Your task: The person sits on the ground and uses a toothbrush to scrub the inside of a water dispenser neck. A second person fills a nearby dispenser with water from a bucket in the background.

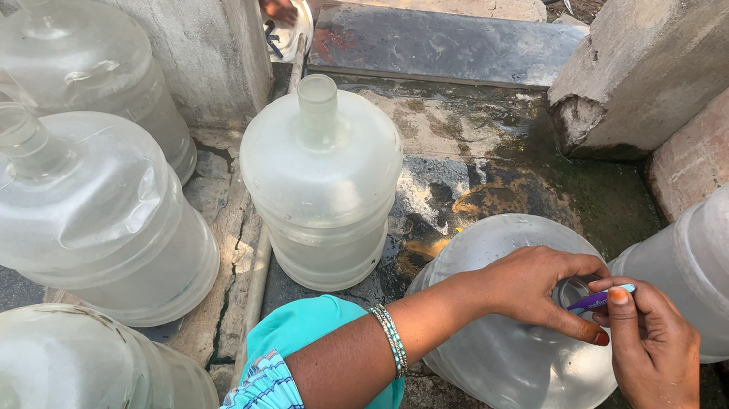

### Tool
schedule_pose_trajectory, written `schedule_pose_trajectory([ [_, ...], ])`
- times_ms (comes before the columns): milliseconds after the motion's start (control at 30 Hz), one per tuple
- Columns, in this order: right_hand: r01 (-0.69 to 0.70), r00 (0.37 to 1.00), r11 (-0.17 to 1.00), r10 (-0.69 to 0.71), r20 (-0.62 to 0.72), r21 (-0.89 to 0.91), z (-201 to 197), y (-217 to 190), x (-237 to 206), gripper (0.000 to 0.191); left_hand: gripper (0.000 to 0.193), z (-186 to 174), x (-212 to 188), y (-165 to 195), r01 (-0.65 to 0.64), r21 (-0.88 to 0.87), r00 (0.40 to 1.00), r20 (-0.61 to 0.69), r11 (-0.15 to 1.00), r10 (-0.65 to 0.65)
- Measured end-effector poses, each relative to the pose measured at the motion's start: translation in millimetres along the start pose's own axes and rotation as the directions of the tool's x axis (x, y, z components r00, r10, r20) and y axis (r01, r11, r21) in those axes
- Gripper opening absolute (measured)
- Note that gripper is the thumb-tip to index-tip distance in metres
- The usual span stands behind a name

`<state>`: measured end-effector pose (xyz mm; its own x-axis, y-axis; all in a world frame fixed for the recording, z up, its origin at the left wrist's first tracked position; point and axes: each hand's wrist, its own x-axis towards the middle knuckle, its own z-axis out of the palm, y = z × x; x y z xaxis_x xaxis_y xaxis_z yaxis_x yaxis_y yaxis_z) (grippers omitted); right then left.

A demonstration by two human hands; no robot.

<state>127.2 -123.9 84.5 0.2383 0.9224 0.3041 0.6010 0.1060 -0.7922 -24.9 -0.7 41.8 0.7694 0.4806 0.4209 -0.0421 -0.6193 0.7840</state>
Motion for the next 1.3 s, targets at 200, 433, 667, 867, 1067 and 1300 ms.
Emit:
schedule_pose_trajectory([
  [200, 0.017, 1.0, 0.994, -0.018, -0.009, -0.105, 3.7, -5.9, 2.7, 0.03, 0.071, 2.3, 2.8, -4.8, 0.021, -0.014, 1.0, 0.006, 1.0, -0.02],
  [433, -0.01, 1.0, 0.996, 0.009, -0.015, -0.091, 8.2, -14.0, 4.7, 0.03, 0.069, -1.7, -0.7, -4.7, -0.006, -0.015, 1.0, -0.009, 1.0, 0.006],
  [667, 0.041, 0.992, 0.999, -0.041, -0.121, -0.008, -1.0, -18.4, 7.0, 0.028, 0.079, 3.3, 2.1, -4.8, 0.005, -0.025, 1.0, 0.022, 1.0, -0.004],
  [867, -0.022, 0.99, 1.0, 0.019, -0.139, -0.018, -9.7, -15.6, 13.4, 0.027, 0.078, 11.8, 2.7, -16.4, -0.003, -0.066, 0.999, 0.035, 0.998, 0.006],
  [1067, -0.064, 0.997, 0.987, 0.058, -0.04, -0.147, 10.5, -5.1, 14.2, 0.028, 0.076, 20.1, 6.2, -32.8, 0.009, -0.163, 1.0, -0.006, 0.987, -0.01],
  [1300, -0.032, 0.99, 0.998, 0.024, -0.136, -0.061, 1.5, -22.9, 16.5, 0.028, 0.076, 23.5, 7.8, -31.8, 0.05, -0.141, 0.999, 0.025, 0.989, -0.047],
])
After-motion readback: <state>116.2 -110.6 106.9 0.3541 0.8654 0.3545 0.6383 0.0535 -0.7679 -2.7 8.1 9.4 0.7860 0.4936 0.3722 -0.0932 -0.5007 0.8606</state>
